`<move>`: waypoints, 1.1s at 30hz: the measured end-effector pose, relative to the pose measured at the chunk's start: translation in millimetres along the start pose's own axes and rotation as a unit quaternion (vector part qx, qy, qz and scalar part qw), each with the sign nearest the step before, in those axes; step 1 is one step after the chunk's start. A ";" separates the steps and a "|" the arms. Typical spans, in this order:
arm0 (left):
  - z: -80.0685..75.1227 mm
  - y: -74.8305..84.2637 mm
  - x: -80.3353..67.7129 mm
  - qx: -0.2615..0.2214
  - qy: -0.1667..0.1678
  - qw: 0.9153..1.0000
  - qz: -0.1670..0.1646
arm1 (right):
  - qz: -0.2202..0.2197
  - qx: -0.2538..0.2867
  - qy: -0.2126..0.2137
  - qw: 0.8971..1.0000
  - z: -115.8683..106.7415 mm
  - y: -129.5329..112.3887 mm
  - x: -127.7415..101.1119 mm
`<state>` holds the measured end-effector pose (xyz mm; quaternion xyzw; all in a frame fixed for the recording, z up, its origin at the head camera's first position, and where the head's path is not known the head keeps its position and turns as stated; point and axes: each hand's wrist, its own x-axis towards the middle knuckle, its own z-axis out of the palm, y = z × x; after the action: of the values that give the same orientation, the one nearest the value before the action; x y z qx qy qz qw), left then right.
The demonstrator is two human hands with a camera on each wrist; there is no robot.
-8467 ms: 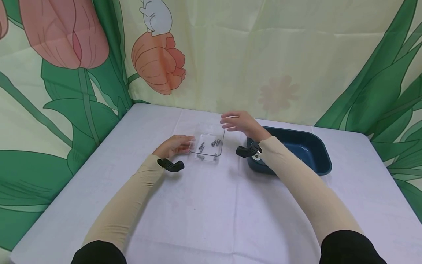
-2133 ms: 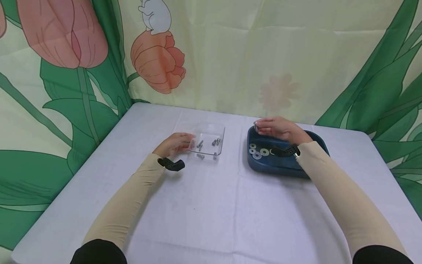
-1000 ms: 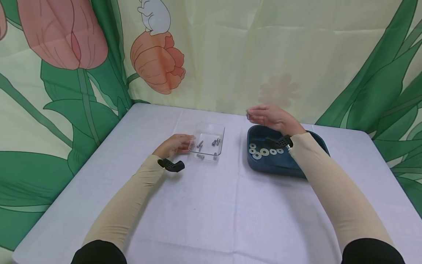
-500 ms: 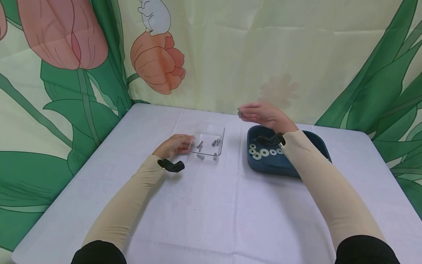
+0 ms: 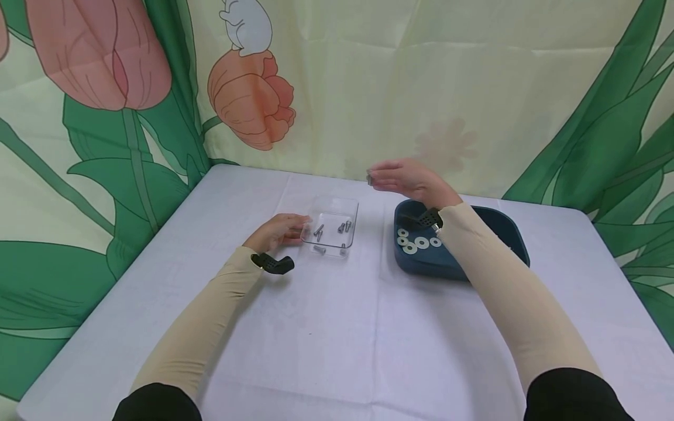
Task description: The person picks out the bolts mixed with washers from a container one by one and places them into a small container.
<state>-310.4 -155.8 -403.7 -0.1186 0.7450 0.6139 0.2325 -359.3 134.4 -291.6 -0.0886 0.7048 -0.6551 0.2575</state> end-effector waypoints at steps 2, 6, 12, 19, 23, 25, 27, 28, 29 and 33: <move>-0.1 -0.5 1.0 0.001 0.001 1.000 -0.001 | -0.002 0.000 -0.002 1.000 3.6 -0.9 1.1; -0.2 -0.5 1.2 0.000 -0.002 1.000 0.000 | 0.001 -0.001 -0.003 1.000 11.0 -3.1 1.1; -0.9 -0.6 1.0 0.004 -0.006 1.000 0.005 | -0.006 -0.021 -0.008 1.000 20.3 -2.4 6.4; 0.2 -0.2 1.9 0.012 0.002 1.000 -0.006 | -0.004 -0.015 -0.012 1.000 29.1 0.3 12.6; -0.2 -0.4 2.0 0.009 0.000 1.000 -0.004 | -0.002 -0.025 -0.012 1.000 33.9 1.9 14.9; -0.4 -0.5 1.4 0.007 -0.002 1.000 -0.003 | -0.003 -0.032 -0.014 0.999 36.2 2.9 16.0; -0.3 -0.3 0.7 0.005 -0.003 1.000 -0.001 | -0.001 -0.033 -0.013 0.999 38.6 4.2 17.0; -0.3 -0.1 0.3 0.004 -0.003 1.000 -0.001 | -0.001 -0.034 -0.013 0.999 39.8 4.9 17.6; -0.4 0.0 0.0 0.004 -0.003 1.000 -0.001 | 0.000 -0.040 -0.013 0.999 41.0 5.6 17.8; -0.5 -0.2 0.1 -0.001 -0.002 1.000 -0.002 | 0.003 -0.056 -0.013 0.998 44.2 9.5 18.6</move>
<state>-310.5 -156.3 -403.8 -0.1194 0.7436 0.6142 0.2355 -352.0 88.2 -305.8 -0.1090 0.7370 -0.6127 0.2636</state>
